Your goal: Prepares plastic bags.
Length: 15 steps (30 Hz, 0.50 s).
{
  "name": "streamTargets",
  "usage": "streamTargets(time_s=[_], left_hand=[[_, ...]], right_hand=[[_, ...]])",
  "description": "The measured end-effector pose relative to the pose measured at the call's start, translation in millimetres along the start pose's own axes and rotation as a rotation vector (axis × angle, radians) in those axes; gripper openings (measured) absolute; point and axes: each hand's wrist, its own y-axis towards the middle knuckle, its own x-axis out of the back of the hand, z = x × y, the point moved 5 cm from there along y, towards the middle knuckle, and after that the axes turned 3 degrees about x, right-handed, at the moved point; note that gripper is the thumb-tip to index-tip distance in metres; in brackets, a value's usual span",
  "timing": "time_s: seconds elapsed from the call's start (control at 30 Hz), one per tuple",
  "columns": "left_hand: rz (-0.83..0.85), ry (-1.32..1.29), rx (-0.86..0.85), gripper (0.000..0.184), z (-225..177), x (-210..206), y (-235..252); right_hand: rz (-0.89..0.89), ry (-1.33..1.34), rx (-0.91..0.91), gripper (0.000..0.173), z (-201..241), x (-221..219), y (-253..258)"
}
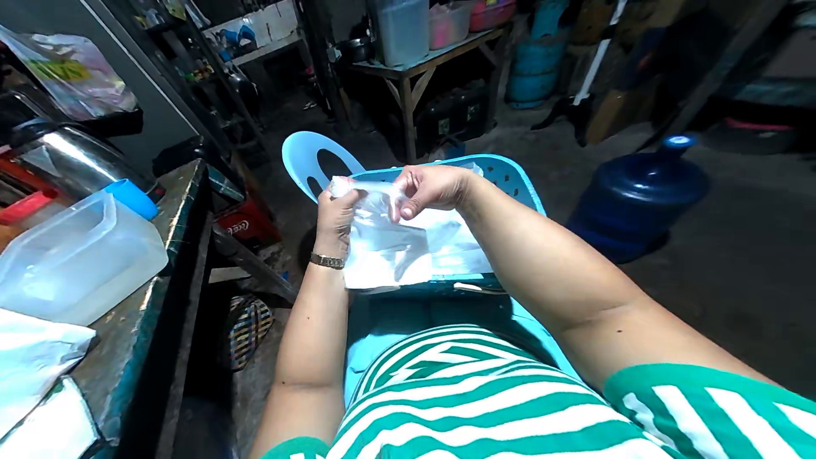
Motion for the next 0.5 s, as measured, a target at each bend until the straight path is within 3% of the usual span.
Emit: streamTargets(time_s=[0.07,0.17,0.27,0.3,0.4,0.5], left_hand=[[-0.079,-0.005,0.037,0.016,-1,2,0],[-0.049,-0.002,0.088,0.013,-1,0,-1],[0.023,0.044,0.124,0.012,0,-3,1],[0.034,0.054,0.122,0.016,0,-2,1],[-0.021,0.020,0.121,0.014,-1,0,1],[-0.009,-0.031,0.142,0.016,1,-1,1]], right_hand=[[-0.194,-0.007,0.060,0.010,5,12,-3],[-0.626,0.001,0.047,0.007,14,38,-8],[-0.839,-0.155,0.087,0.039,11,56,-10],[-0.861,-0.276,0.071,0.036,8,60,-10],[-0.730,-0.724,-0.197,0.021,-11,61,-4],[-0.219,-1.041,-0.589,0.016,-54,37,4]])
